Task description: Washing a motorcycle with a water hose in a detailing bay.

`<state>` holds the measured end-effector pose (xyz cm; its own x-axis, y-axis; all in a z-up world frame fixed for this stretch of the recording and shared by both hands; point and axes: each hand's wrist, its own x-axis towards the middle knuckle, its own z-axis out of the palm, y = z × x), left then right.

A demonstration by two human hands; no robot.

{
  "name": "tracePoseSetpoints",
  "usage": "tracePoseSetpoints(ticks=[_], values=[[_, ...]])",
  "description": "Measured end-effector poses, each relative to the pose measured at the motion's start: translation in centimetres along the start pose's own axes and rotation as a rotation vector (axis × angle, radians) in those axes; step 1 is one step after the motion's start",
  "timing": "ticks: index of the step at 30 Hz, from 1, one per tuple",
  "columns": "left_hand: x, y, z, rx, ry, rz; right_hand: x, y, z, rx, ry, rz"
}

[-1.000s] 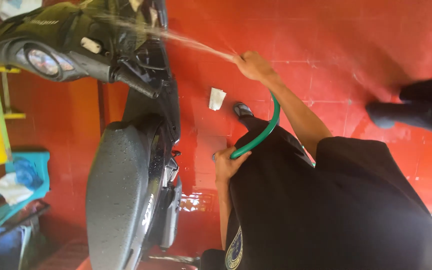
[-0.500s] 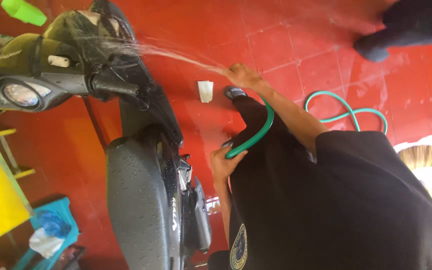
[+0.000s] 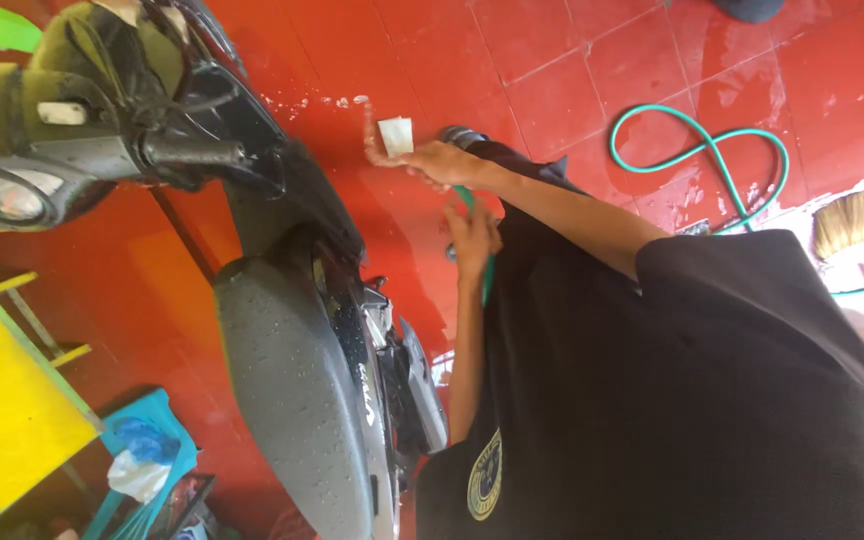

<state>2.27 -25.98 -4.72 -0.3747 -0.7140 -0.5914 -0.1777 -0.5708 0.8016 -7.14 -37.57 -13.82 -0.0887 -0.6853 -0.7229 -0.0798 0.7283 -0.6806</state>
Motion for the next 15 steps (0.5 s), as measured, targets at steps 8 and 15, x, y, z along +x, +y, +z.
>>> tracePoseSetpoints(ticks=[8, 15], values=[[0.6, 2.6, -4.6, -0.251, 0.364, 0.177, 5.0, 24.6, -28.6, 0.738, -0.148, -0.692], [0.5, 3.1, -7.6, -0.472, 0.525, 0.179, -9.4, 32.5, -52.9, 1.545, 0.945, -0.531]])
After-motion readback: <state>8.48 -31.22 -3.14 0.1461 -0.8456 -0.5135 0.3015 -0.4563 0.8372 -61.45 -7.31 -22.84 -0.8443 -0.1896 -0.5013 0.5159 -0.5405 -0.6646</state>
